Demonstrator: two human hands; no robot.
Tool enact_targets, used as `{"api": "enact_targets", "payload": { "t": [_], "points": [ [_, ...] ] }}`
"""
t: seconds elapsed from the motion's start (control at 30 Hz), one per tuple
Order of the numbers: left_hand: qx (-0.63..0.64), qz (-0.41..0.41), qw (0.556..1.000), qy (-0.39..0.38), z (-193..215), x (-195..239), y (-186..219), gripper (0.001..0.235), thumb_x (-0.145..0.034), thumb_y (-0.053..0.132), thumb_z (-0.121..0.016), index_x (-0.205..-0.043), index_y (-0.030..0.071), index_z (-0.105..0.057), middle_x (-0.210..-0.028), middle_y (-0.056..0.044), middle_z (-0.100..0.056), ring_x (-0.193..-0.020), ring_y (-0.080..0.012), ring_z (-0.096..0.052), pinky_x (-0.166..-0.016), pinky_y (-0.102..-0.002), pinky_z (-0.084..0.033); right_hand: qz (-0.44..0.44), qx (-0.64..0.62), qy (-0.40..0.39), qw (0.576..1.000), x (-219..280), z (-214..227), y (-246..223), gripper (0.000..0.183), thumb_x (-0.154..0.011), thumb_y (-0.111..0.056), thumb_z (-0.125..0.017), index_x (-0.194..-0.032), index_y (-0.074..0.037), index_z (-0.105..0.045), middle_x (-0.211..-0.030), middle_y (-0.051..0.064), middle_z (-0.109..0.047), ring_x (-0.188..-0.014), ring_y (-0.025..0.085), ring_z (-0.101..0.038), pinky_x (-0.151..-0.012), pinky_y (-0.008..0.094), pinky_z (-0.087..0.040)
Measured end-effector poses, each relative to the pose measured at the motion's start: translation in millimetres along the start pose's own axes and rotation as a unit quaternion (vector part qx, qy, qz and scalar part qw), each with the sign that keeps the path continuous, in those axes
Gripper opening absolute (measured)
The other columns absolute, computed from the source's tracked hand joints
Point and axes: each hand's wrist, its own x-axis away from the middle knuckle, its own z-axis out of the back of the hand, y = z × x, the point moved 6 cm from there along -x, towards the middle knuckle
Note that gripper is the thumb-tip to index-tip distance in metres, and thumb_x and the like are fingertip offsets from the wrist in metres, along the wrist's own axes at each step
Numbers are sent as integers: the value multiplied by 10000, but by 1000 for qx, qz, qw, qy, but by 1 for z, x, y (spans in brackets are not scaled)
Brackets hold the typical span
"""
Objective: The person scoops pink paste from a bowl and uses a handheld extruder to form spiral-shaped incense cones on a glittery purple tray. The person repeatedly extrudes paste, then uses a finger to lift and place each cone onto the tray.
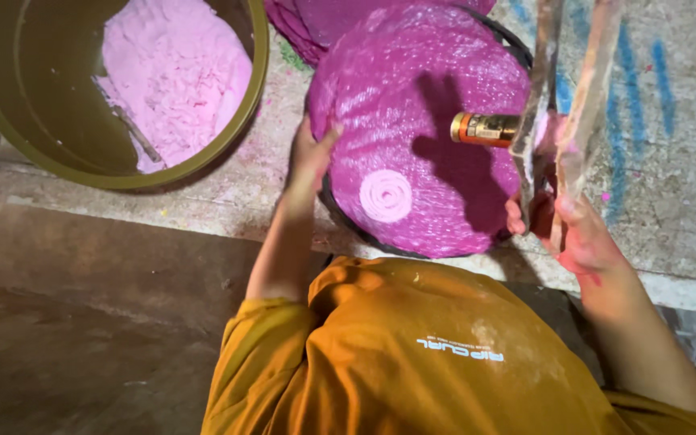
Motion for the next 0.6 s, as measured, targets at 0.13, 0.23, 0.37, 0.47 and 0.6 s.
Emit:
{"api": "enact_targets", "payload": {
  "t": [0.13,0.23,0.37,0.47,0.6],
  "points": [
    [54,8,996,69,-5,59,-39,623,-946,194,-688,-1488,30,-429,-1437,-155,-586,-1293,-255,-581,-1106,-388,-455,-27,0,11,1000,-3,12,8,592,-1020,-463,-631,-1427,-65,-473,-1032,134,-603,-883,227,-568,-816,413,-482],
    [-140,-101,978,115,-11,94,-15,633,-977,142,-697,-1523,-16,-417,-1503,-214,-534,-1380,-301,-519,-1186,-430,-387,-51,30,9,998,-11,18,12,626,-1031,-486,-614,-1510,-119,-445,-1005,122,-596,-868,209,-560,-796,385,-471],
    [-343,-268,850,298,-14,132,68,882,-868,121,-778,-1561,-47,-259,-1527,-238,-279,-1448,-390,-305,-1241,-503,-236,-100,107,-34,989,-32,9,15,705,-1010,-620,-525,-1452,-72,-554,-951,107,-634,-811,179,-590,-712,333,-494],
    [-44,-330,936,117,-32,107,120,755,-1043,257,-710,-1605,14,-267,-1613,-150,-342,-1533,-321,-352,-1334,-468,-248,-156,234,-90,956,-51,-5,16,765,-980,-696,-397,-1180,-12,-674,-883,87,-685,-762,160,-645,-654,301,-532],
    [499,-98,816,-275,-80,66,152,712,-1009,623,-467,-1436,54,-499,-1184,-85,-589,-1233,-247,-564,-1180,-454,-398,-330,261,-155,894,-67,-26,25,808,-957,-696,-349,-1048,15,-722,-812,92,-722,-712,195,-674,-628,353,-563]
  ]
}}
